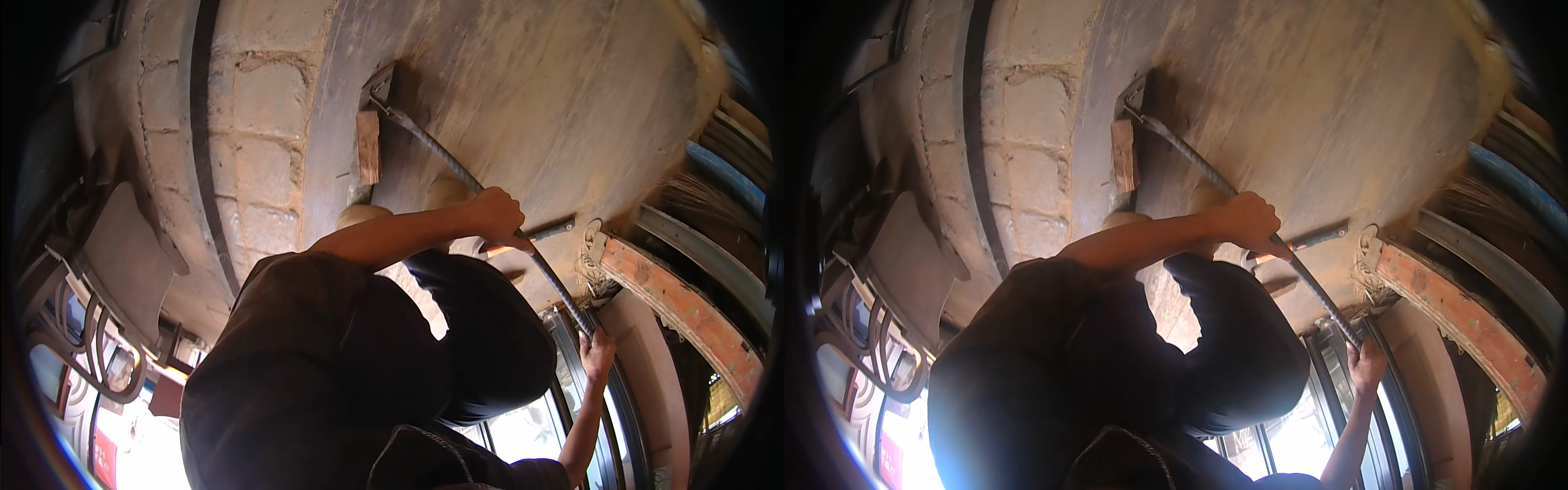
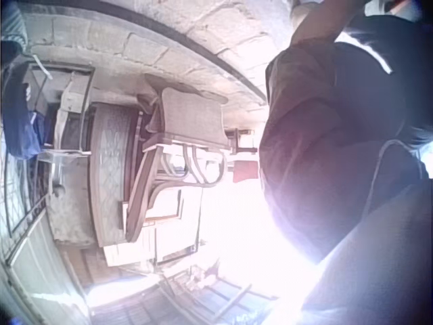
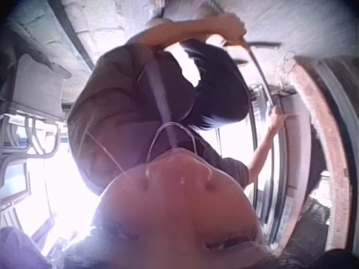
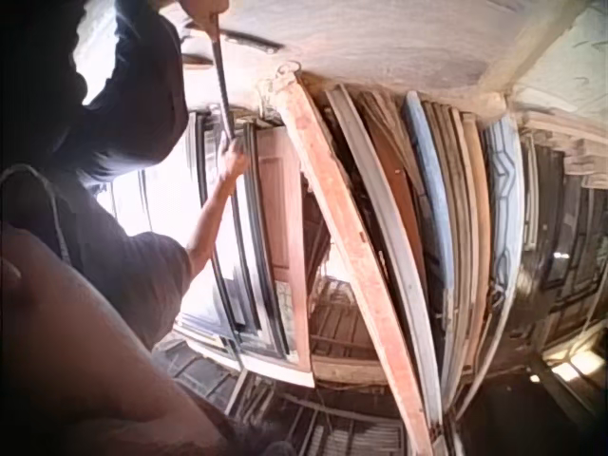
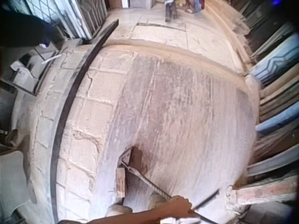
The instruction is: The person sits on the floor and repeatedly bends a long metal rod using a hammer and small wooden blocks as supports. They adjust the rod's position and strike it multiple times to create bends along its length.
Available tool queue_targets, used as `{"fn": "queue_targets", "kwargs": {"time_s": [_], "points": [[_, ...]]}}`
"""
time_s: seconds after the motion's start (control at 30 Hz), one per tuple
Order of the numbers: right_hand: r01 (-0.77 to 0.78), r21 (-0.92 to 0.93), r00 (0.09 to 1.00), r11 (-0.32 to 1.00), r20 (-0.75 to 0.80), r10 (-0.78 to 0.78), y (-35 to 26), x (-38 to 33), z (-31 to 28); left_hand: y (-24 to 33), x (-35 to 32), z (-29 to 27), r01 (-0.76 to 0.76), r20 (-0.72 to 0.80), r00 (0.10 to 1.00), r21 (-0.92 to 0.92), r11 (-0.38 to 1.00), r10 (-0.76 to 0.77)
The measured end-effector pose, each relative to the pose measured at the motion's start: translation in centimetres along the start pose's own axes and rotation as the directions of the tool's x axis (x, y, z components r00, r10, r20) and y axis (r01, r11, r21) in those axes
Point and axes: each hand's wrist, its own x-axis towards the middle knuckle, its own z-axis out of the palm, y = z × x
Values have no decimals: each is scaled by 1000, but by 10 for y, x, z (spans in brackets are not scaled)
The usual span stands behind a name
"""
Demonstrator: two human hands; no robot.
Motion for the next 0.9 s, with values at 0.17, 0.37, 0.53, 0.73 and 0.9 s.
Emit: {"fn": "queue_targets", "kwargs": {"time_s": [0.17, 0.37, 0.53, 0.73, 0.9], "points": [[-13, 3, 976, 1000, -218, 13, 1, 36, 42, -19, 13, 11, 13, 1, 1000, 74, 997, -13], [-76, 155, 958, 985, -261, 116, 6, 77, 75, -39, 35, 16, 13, -35, 999, 145, 989, -8], [-222, 20, 896, 975, -391, 212, -3, 54, 47, -26, 21, -3, -28, 16, 1000, 114, 993, 26], [-319, -412, 752, 854, -659, -37, -69, -6, -70, 6, -24, -50, -56, 19, 998, -35, 998, 57], [-366, -554, 784, 748, -617, -73, -144, -32, -167, 13, -52, -87, -148, 19, 988, -102, 984, 150]]}}
